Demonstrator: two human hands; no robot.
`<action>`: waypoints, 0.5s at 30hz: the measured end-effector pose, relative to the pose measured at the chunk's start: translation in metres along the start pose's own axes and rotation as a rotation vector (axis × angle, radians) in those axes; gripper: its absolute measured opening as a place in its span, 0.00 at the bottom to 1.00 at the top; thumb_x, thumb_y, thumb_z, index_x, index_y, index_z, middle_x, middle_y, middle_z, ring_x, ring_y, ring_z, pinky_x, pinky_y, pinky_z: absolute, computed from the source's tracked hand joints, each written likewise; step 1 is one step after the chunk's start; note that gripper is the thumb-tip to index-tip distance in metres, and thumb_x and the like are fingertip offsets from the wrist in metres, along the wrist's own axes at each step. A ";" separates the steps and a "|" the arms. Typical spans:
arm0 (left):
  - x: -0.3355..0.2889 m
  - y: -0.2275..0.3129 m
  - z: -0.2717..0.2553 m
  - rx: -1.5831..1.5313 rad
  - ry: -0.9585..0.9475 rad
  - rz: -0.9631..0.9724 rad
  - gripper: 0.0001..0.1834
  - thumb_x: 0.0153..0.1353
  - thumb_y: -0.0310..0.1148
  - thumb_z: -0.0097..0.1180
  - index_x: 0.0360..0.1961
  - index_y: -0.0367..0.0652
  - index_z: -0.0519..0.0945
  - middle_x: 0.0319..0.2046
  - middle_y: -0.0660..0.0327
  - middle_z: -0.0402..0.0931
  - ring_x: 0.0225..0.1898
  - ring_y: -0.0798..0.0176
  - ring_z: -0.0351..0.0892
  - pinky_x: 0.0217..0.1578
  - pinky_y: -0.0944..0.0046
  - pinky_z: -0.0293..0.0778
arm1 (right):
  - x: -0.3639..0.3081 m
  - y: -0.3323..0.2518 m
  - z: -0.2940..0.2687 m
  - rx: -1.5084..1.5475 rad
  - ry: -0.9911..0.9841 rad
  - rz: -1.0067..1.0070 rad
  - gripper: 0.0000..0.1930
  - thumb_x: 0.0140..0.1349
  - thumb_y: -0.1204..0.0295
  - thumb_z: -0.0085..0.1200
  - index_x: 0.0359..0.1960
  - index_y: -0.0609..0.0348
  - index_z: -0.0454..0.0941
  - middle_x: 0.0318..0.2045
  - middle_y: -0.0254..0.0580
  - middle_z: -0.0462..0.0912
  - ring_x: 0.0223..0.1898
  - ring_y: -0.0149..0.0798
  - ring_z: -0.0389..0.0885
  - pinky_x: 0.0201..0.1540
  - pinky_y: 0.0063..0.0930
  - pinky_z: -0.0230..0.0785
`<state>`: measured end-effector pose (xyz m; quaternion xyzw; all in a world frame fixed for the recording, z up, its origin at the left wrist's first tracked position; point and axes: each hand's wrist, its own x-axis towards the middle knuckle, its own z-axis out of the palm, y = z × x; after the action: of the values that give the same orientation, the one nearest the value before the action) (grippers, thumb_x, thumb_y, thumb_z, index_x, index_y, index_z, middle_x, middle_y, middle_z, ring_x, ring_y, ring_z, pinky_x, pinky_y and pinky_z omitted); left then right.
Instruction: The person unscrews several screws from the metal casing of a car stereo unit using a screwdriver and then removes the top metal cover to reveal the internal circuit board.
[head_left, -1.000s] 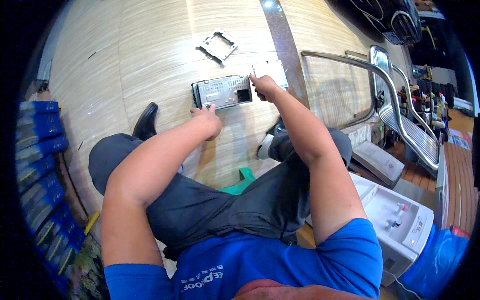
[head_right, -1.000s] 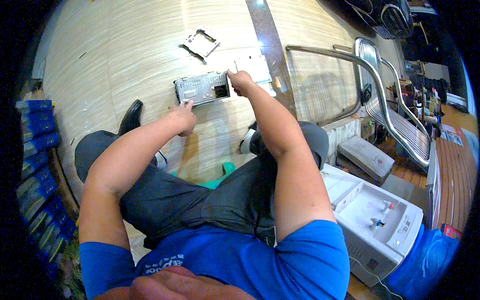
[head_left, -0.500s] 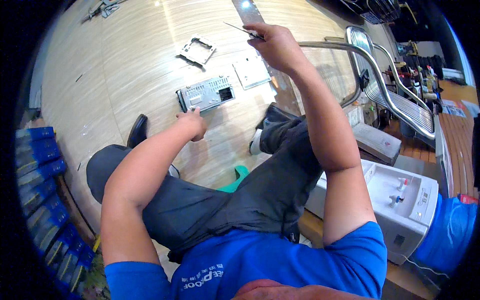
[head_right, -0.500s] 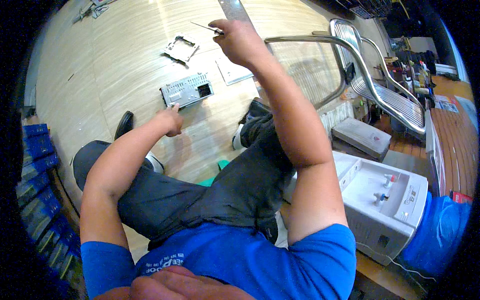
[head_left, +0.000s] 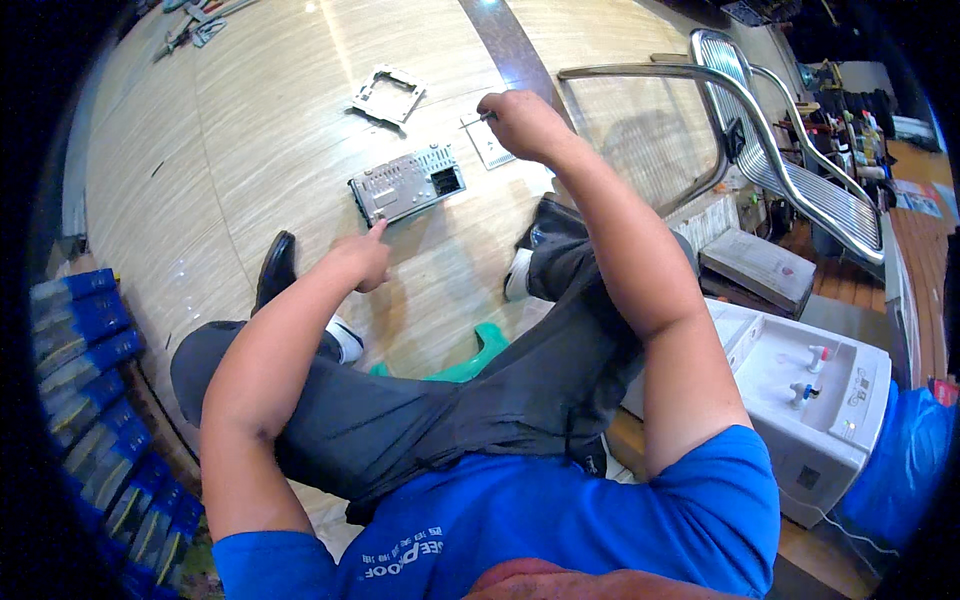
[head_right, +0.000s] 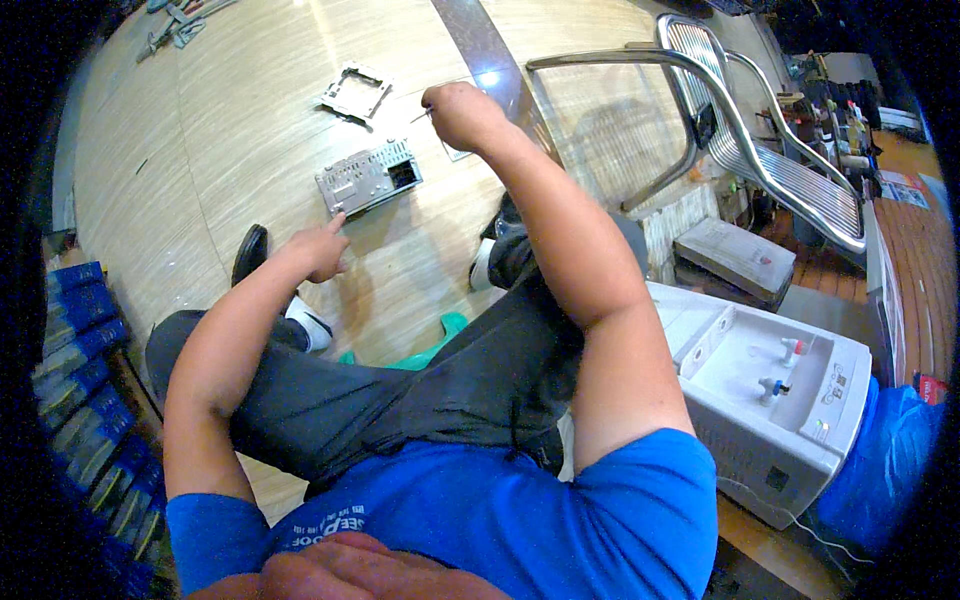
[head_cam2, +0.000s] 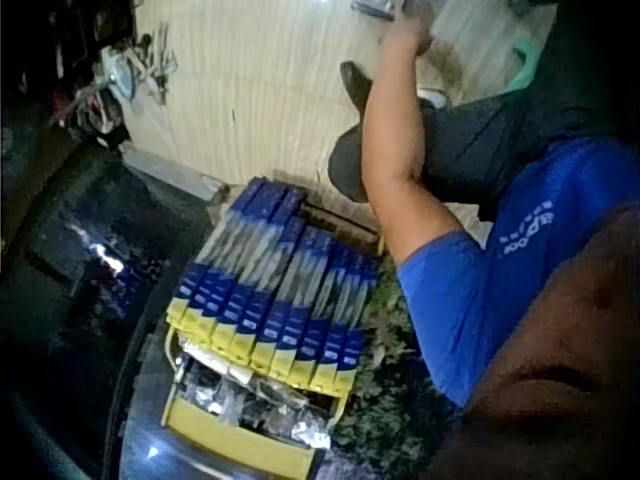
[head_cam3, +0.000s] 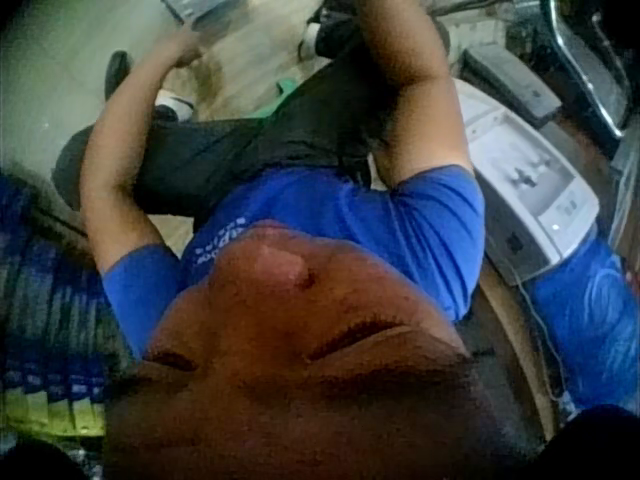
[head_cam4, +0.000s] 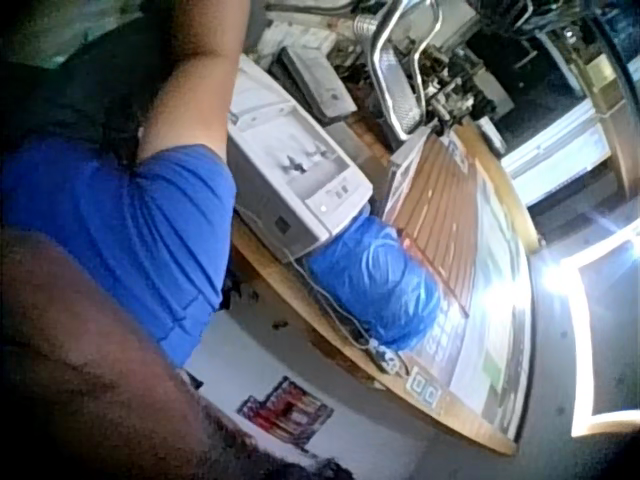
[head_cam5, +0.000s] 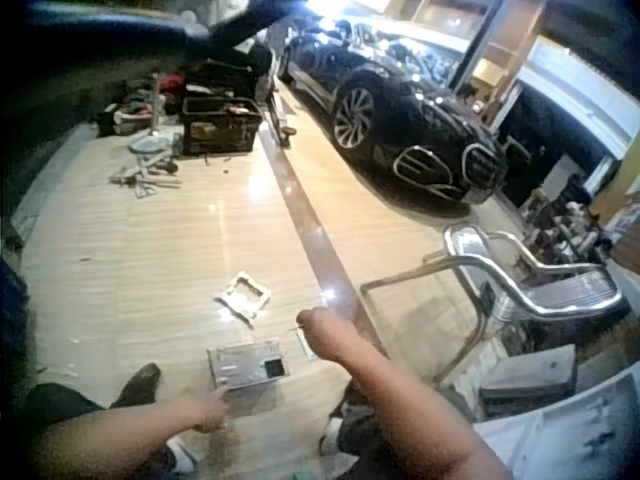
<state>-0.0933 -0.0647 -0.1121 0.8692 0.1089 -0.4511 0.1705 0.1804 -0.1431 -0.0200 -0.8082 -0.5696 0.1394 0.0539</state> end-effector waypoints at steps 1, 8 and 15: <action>-0.001 -0.001 0.001 -0.015 0.031 0.008 0.24 0.65 0.45 0.58 0.59 0.49 0.78 0.76 0.54 0.40 0.64 0.47 0.70 0.57 0.47 0.73 | 0.001 0.004 0.005 -0.024 -0.031 0.007 0.12 0.61 0.74 0.47 0.42 0.57 0.83 0.41 0.54 0.85 0.47 0.54 0.82 0.50 0.45 0.75; 0.001 -0.003 0.001 -0.011 0.046 0.029 0.25 0.64 0.45 0.57 0.60 0.48 0.76 0.76 0.51 0.42 0.63 0.47 0.71 0.57 0.47 0.73 | 0.004 0.003 0.025 -0.053 -0.086 0.031 0.12 0.60 0.76 0.48 0.42 0.61 0.81 0.40 0.57 0.84 0.45 0.55 0.83 0.49 0.46 0.75; 0.003 0.001 -0.006 0.002 0.009 0.028 0.25 0.65 0.46 0.57 0.60 0.47 0.76 0.75 0.49 0.44 0.61 0.46 0.74 0.56 0.48 0.74 | 0.007 0.007 0.049 -0.051 -0.059 -0.040 0.08 0.59 0.79 0.48 0.38 0.63 0.79 0.36 0.58 0.83 0.44 0.56 0.83 0.47 0.47 0.75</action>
<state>-0.0863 -0.0634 -0.1109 0.8729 0.0970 -0.4448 0.1753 0.1756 -0.1424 -0.0693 -0.7934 -0.5902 0.1475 0.0192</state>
